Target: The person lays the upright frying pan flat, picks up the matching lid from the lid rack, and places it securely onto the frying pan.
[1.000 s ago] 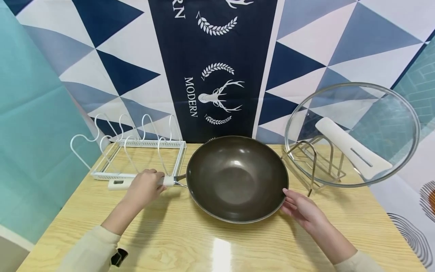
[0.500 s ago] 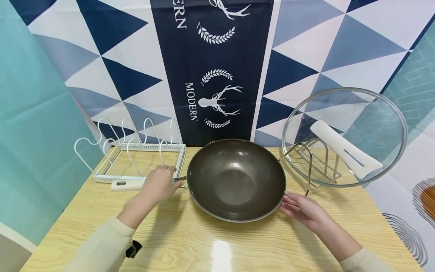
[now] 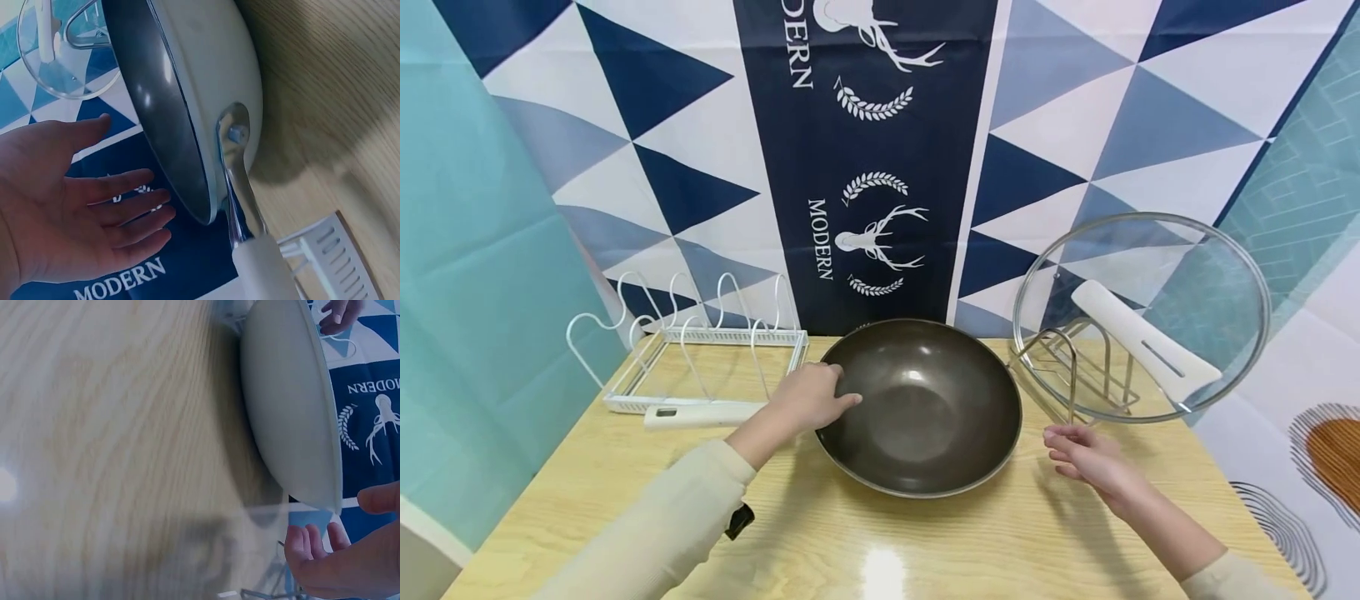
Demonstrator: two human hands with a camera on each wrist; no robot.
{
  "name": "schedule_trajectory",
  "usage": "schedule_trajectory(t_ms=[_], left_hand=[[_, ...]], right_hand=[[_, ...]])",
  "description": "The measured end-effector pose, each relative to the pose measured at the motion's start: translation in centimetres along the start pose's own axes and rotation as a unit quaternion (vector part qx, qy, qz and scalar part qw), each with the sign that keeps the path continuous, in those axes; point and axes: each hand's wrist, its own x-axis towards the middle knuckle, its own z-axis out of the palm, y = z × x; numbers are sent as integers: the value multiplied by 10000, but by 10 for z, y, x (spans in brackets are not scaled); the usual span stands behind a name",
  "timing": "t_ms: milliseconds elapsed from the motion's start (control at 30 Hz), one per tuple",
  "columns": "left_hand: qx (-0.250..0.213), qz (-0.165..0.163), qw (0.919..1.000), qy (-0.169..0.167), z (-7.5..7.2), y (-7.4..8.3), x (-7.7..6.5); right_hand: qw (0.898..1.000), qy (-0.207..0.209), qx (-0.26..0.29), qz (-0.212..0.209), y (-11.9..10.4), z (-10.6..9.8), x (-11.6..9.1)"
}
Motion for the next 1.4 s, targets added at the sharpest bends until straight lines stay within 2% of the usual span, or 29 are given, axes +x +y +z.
schedule_trajectory(t_ms=[233,367,500,600,700,767,900,1167,1233,1400], left_hand=[[-499,194,9986,-3,4,9,14],[-756,295,9967,88,5,17,25],[-812,177,9963,236,6,27,36],[-883,27,9956,311,6,35,42],[-1081,2,9935,357,5,45,47],[-1266,63,9912,391,5,51,51],[-1473,172,9882,389,5,60,57],[-1233,345,9917,92,6,70,70],[-1284,387,9910,61,6,75,73],[-1578,446,9865,27,9,84,81]], right_hand=[[9947,191,-945,-370,-5,-10,-3],[9853,433,-1542,-601,-6,-14,-4],[9650,1036,-2155,-1078,-5,-12,-5],[9430,1495,-2521,-1574,-7,-12,-5],[9217,1799,-2830,-1952,-12,-17,-7],[9124,1907,-2978,-2058,-15,-22,-8],[9004,2101,-3104,-2211,-20,-31,-8],[8778,2422,-3234,-2573,-31,-40,-4],[8727,2509,-3272,-2615,-33,-44,-4],[8522,2791,-3410,-2822,-36,-52,-1]])
